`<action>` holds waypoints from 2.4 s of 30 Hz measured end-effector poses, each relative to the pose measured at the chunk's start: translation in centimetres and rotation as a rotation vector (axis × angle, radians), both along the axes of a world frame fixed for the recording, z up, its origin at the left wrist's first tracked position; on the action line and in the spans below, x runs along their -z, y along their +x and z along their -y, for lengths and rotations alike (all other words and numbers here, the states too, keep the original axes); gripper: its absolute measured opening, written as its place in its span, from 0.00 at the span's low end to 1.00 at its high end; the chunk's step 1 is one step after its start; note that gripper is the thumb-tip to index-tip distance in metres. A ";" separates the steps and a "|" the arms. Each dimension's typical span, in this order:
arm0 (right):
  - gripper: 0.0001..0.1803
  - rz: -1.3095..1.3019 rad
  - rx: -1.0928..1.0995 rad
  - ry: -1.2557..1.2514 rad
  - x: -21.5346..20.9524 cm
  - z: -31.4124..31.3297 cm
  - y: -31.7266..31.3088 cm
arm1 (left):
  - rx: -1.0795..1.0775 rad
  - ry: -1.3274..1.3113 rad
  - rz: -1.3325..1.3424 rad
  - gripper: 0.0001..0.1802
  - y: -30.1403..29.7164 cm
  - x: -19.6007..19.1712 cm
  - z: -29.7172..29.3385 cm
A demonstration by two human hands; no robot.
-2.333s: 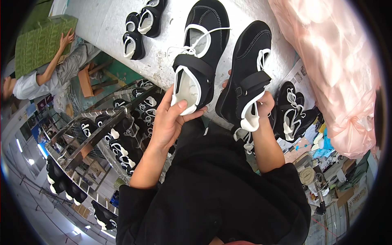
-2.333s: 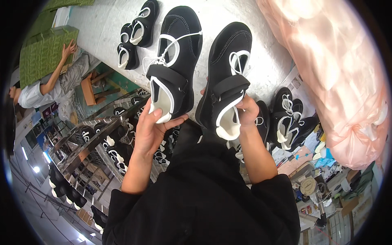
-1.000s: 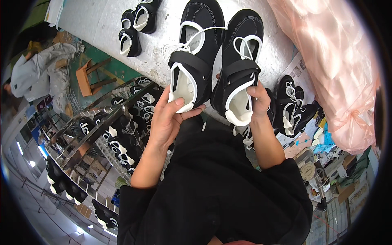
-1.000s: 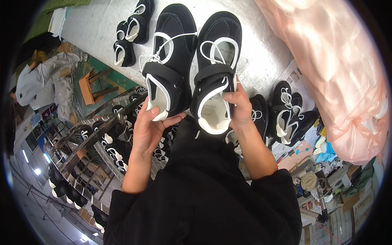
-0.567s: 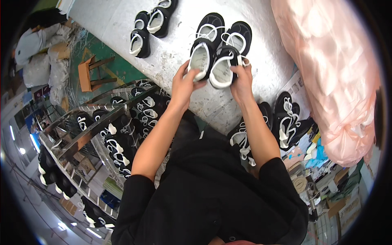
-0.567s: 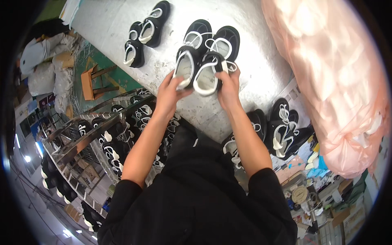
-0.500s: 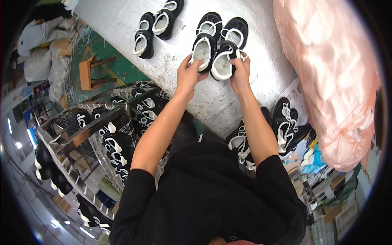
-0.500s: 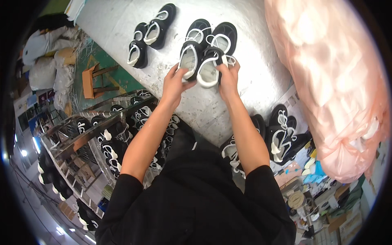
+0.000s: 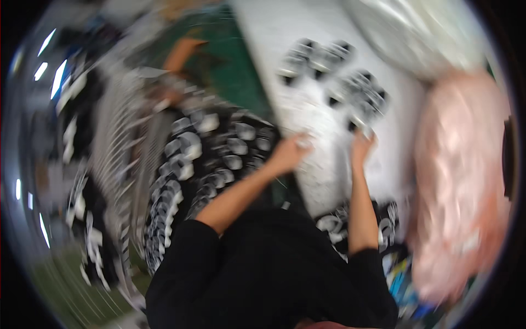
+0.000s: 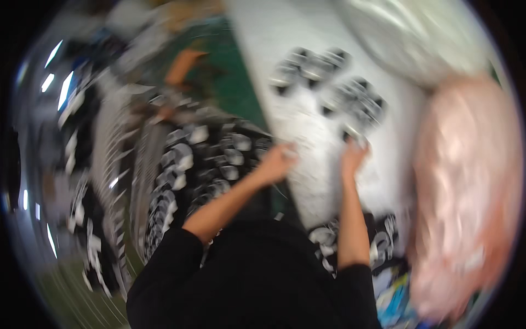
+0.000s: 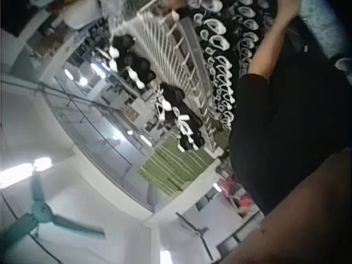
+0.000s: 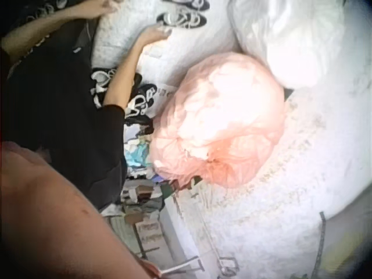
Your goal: Inspecting and organizing manufactured shoes on a table and rack.
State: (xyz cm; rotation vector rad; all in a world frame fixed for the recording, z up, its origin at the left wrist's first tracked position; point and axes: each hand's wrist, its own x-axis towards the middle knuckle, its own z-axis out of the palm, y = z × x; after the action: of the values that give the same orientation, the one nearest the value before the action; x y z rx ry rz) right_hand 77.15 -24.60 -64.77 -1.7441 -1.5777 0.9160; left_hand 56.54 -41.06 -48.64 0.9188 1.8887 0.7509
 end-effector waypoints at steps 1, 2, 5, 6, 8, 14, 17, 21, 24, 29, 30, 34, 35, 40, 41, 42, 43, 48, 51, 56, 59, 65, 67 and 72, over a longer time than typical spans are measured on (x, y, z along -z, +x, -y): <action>0.34 -0.087 -0.027 0.042 -2.6 2.4 -1.0 | -0.014 0.147 -0.018 0.25 -0.2 -2.1 4.9; 0.33 -0.112 -0.161 0.036 -6.3 4.8 -1.8 | -0.054 0.160 0.089 0.20 -0.3 -8.0 8.3; 0.28 -0.363 -0.417 -0.056 -13.7 11.9 -6.4 | -0.060 0.535 -0.463 0.14 -2.8 -21.9 16.7; 0.26 -0.367 -0.508 -0.070 -15.5 14.2 -8.1 | -0.130 0.594 -0.647 0.12 -3.9 -25.4 19.5; 0.24 -0.484 -0.684 -0.065 -19.9 18.2 -11.5 | -0.412 0.591 -1.178 0.08 -6.9 -30.3 25.8; 0.22 -0.782 -1.112 0.031 -31.8 25.6 -19.3 | -1.113 -0.064 -1.253 0.42 -14.1 -36.6 35.3; 0.21 -0.830 -1.226 0.041 -36.4 28.1 -20.4 | -1.067 0.216 -1.342 0.40 -13.2 -35.7 35.8; 0.21 -0.933 -1.311 -0.046 -39.4 27.3 -20.4 | -0.674 0.599 -1.597 0.37 -8.4 -33.3 35.1; 0.27 -1.083 -1.379 -0.283 -42.8 26.7 -20.6 | -0.529 0.754 -1.341 0.39 -3.2 -32.1 35.6; 0.37 -1.381 -1.337 -0.549 -45.2 25.0 -19.2 | -0.352 0.927 -0.849 0.40 1.9 -29.2 34.0; 0.36 -1.346 -1.303 -0.594 -45.0 24.5 -18.2 | -0.312 0.950 -0.817 0.40 2.5 -28.1 34.0; 0.35 -1.278 -1.206 -0.448 -43.6 24.5 -15.3 | -0.371 1.053 -0.555 0.42 3.5 -26.8 33.3; 0.35 -1.226 -1.207 -0.350 -43.0 24.3 -14.8 | -0.361 1.070 -0.473 0.43 3.2 -26.1 33.6; 0.36 -1.241 -1.140 -0.402 -42.4 24.1 -13.7 | -0.379 1.054 -0.371 0.44 3.3 -25.8 33.1; 0.36 -1.255 -1.147 -0.413 -42.3 24.1 -13.7 | -0.364 1.050 -0.404 0.44 3.3 -25.9 33.0; 0.35 -1.269 -1.154 -0.426 -42.3 24.0 -13.8 | -0.351 1.046 -0.438 0.43 3.3 -26.0 32.9; 0.35 -1.269 -1.159 -0.433 -42.2 23.9 -14.0 | -0.370 1.054 -0.448 0.43 3.3 -25.9 32.6; 0.33 -1.308 -1.160 -0.540 -43.3 24.5 -15.7 | -0.436 1.116 -0.405 0.44 1.9 -26.4 32.4; 0.32 -1.297 -1.192 -0.558 -44.3 25.1 -17.2 | -0.487 1.160 -0.417 0.43 1.1 -27.1 32.5; 0.30 -1.281 -1.147 -0.550 -45.8 26.7 -20.3 | -0.450 1.105 -0.741 0.42 -0.7 -28.1 33.9; 0.30 -1.269 -1.195 -0.619 -46.1 27.2 -22.0 | -0.490 1.126 -0.744 0.41 -2.0 -28.3 34.7; 0.29 -1.254 -1.247 -0.593 -47.1 28.0 -25.0 | -0.512 1.144 -0.775 0.42 -4.2 -29.0 35.7; 0.29 -1.247 -1.263 -0.599 -47.6 28.3 -26.0 | -0.514 1.129 -0.828 0.42 -5.0 -29.1 36.2; 0.28 -1.112 -1.310 -0.588 -48.5 27.2 -28.5 | -0.513 1.098 -0.932 0.42 -7.1 -29.7 36.4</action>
State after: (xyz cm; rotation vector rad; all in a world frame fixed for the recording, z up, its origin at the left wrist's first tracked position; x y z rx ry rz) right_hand 48.66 -51.78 -16.25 0.0678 -1.4867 2.5139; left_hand 49.44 -77.47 -18.97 1.6549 2.5398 2.0550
